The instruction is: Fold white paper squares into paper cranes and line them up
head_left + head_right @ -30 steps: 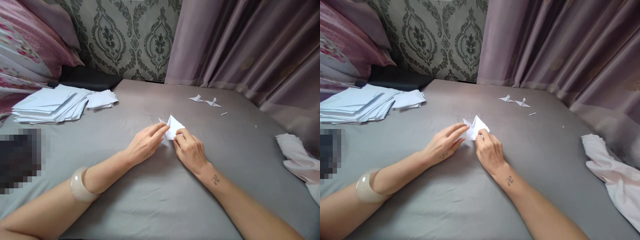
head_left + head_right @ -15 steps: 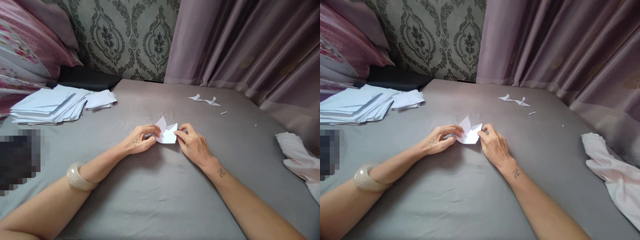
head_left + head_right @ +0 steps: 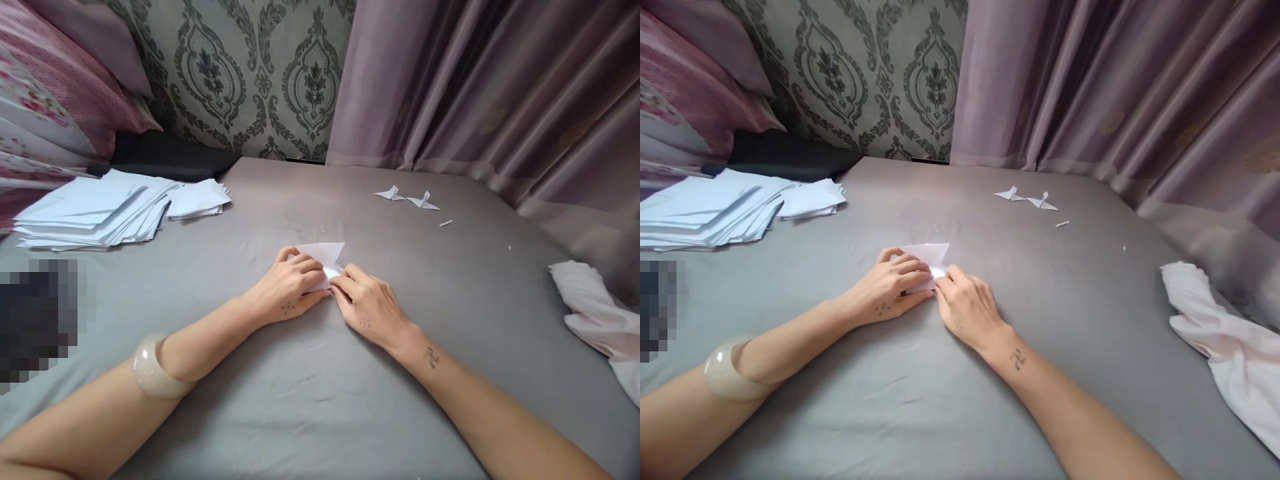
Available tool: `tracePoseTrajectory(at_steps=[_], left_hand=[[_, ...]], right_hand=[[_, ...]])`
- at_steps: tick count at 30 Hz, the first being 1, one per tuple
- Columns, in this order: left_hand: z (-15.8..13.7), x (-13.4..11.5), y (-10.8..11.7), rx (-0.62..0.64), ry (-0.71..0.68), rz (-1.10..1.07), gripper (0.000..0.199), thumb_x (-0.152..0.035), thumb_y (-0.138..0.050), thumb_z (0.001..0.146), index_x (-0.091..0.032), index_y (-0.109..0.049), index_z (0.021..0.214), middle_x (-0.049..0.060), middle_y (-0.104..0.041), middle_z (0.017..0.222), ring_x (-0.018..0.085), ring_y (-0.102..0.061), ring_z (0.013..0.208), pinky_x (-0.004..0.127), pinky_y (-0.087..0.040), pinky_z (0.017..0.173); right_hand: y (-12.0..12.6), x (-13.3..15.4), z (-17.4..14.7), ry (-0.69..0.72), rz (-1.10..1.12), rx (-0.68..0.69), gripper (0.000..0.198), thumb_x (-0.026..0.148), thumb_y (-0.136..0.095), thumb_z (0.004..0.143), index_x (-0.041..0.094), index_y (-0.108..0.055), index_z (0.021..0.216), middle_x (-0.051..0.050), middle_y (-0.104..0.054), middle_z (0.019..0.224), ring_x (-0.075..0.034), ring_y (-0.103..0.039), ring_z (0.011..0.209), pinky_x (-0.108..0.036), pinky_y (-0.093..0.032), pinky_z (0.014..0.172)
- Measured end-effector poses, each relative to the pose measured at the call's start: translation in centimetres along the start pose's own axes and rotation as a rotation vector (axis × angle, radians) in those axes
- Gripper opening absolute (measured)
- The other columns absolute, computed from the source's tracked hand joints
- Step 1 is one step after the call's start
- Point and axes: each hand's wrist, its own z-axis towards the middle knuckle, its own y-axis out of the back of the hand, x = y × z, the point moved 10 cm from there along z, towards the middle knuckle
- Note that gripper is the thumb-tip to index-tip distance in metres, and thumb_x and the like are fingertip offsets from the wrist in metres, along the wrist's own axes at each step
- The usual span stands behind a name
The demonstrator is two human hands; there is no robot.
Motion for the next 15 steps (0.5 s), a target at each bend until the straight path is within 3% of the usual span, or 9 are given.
tracePoseTrajectory(at_steps=[6,15], left_hand=[[0.1,-0.7,-0.1,0.01,-0.097,0.054,0.029,-0.024,-0.037,0.098,-0.018,-0.065,0.092,0.006,-0.071,0.094,0.017,-0.063,0.089,0.039,-0.031,0.096],[0.3,-0.8,0.2,-0.017,-0.124,0.159,0.029,-0.02,-0.035,0.098,-0.016,-0.06,0.084,0.004,-0.067,0.077,0.014,-0.059,0.07,0.037,-0.037,0.092]], right_hand=[[-0.2,-1.7,-0.4,-0.156,-0.051,0.073,0.029,0.017,-0.042,0.089,0.024,-0.066,0.104,-0.003,-0.06,0.084,-0.013,-0.057,0.066,-0.028,-0.029,0.057],[-0.1,-1.8,-0.3,-0.174,-0.013,0.129,0.026,0.023,-0.044,0.092,0.025,-0.067,0.104,-0.001,-0.06,0.083,-0.013,-0.058,0.066,-0.028,-0.03,0.057]])
